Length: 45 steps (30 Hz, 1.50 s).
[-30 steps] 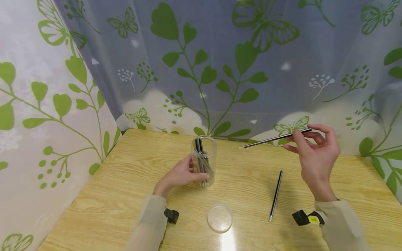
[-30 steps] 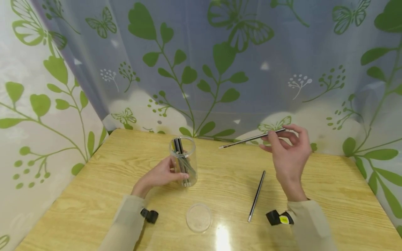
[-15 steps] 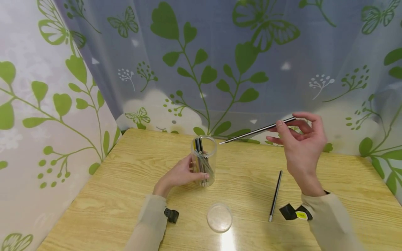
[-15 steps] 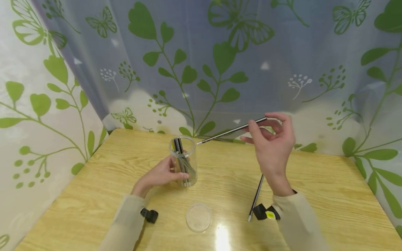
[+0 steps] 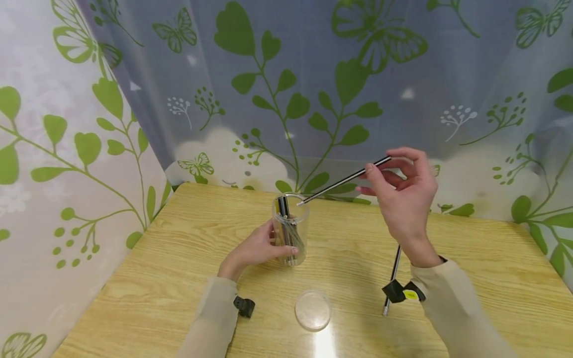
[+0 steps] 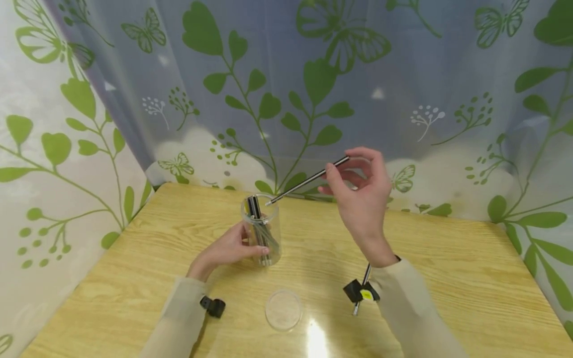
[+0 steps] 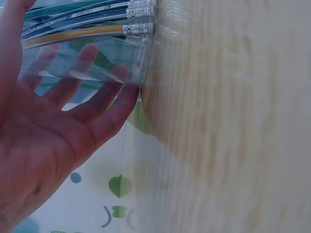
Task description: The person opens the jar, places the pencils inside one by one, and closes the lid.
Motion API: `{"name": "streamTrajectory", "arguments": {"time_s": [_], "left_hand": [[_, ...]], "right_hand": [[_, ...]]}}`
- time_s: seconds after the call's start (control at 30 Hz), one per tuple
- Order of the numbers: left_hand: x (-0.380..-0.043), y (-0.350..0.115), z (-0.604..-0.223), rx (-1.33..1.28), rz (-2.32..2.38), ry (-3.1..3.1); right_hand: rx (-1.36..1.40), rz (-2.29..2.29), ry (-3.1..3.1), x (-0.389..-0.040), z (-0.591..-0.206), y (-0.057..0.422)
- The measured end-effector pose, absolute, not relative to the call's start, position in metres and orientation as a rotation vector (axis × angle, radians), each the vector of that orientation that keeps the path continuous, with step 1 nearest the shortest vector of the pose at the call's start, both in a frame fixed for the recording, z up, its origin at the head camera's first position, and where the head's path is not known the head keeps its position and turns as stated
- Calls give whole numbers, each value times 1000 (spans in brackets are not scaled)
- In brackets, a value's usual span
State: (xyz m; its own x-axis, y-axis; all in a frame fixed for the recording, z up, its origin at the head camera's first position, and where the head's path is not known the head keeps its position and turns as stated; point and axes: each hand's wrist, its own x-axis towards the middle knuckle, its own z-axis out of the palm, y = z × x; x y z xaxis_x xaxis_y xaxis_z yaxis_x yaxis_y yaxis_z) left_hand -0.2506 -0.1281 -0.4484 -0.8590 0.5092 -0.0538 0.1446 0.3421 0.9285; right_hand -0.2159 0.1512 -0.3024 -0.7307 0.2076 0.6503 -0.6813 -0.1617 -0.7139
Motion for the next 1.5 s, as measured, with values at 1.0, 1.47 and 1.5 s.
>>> {"name": "streamTrajectory", "arguments": {"time_s": [1.0, 1.47, 1.5], "left_hand": [[-249, -128, -449, 524, 1525, 2263], [-250, -128, -449, 519, 1516, 2272], [-250, -128, -449, 518, 1519, 2267]], "right_hand": [[670, 1472, -1953, -227, -326, 108], [750, 1395, -1819, -229, -324, 107], [738, 1387, -1837, -230, -326, 106]]}}
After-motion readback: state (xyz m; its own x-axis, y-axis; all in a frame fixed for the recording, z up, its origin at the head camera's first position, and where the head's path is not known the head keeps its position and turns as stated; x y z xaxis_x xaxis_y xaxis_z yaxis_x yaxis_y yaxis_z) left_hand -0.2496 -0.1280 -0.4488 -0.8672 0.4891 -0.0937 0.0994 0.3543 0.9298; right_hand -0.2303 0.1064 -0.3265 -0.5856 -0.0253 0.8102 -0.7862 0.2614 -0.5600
